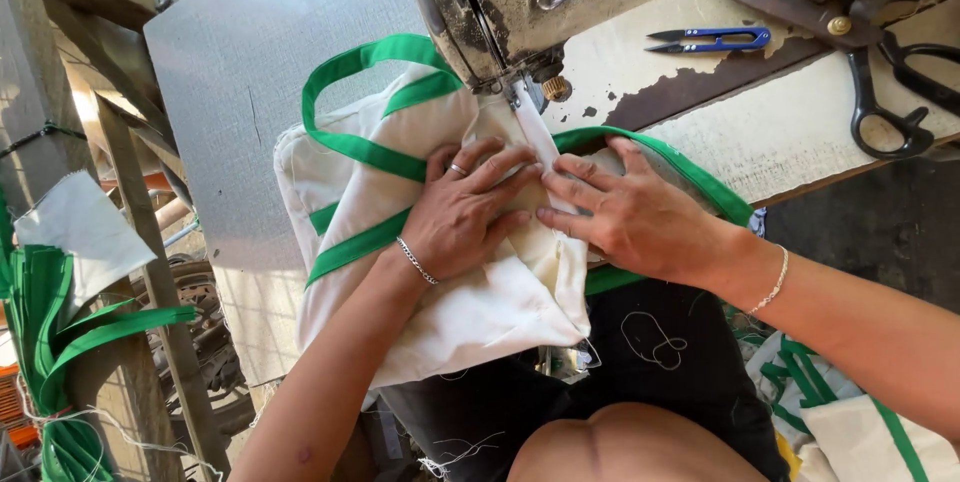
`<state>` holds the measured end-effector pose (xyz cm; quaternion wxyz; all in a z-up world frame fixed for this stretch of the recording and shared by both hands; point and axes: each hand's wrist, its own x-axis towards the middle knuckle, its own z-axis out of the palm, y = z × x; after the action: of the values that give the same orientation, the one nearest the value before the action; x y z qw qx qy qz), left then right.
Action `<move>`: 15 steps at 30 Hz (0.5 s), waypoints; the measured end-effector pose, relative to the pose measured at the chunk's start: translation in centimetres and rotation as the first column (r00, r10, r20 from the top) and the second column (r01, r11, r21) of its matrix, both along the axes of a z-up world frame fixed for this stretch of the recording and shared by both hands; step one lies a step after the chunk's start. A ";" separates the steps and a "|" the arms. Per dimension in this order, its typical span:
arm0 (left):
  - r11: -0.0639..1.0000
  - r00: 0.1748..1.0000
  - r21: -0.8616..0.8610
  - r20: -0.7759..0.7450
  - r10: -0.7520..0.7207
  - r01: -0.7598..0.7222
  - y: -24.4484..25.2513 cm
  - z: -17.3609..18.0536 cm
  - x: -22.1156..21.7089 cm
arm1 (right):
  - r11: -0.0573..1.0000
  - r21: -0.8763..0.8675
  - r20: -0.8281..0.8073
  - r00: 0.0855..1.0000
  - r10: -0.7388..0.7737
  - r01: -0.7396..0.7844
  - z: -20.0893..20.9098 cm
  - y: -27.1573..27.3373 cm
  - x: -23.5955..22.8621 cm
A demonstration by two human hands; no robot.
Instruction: The person is sewing green straps onto a white tote bag using an industrial sewing machine, carefully aligning the fabric before each stitch.
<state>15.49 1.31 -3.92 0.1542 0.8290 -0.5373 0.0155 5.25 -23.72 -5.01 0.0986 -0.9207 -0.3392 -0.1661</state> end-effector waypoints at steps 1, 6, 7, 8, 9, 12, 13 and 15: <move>1.000 1.000 -0.002 -0.006 0.003 -0.003 0.0 0.1 0.1 | 1.000 -0.013 0.015 1.000 -0.001 0.001 0.1 0.0 0.3; 1.000 0.999 -0.024 0.035 0.000 0.000 -0.3 0.5 0.8 | 0.999 -0.044 0.030 1.000 0.003 -0.001 -0.2 -0.3 1.2; 1.000 1.000 -0.020 0.028 0.002 -0.002 -0.1 0.4 0.6 | 0.999 -0.039 0.022 1.000 0.000 0.001 -0.1 -0.1 0.9; 1.000 1.000 -0.017 0.021 0.005 -0.004 0.0 0.4 0.5 | 0.999 -0.035 0.014 1.000 -0.003 0.003 -0.1 0.0 0.7; 1.000 1.000 -0.020 0.024 0.006 -0.005 0.1 0.2 0.4 | 0.999 -0.038 0.016 1.000 -0.002 0.002 -0.3 0.0 0.6; 1.000 0.999 -0.005 0.032 0.008 -0.007 0.1 0.2 0.5 | 0.999 -0.046 -0.021 1.000 0.001 -0.002 -0.1 0.0 0.6; 1.000 1.000 0.005 0.030 0.005 -0.005 0.2 0.2 0.4 | 0.999 -0.049 -0.063 0.998 -0.005 0.002 0.2 0.0 0.4; 1.000 0.999 0.002 0.032 0.000 0.000 0.1 0.2 0.4 | 0.998 -0.065 -0.100 0.995 -0.015 0.009 1.7 -1.5 -0.5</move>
<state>15.84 1.41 -3.69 0.1448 0.8288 -0.5397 0.0281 4.76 -25.20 -3.34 0.0848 -0.9326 -0.3334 -0.1090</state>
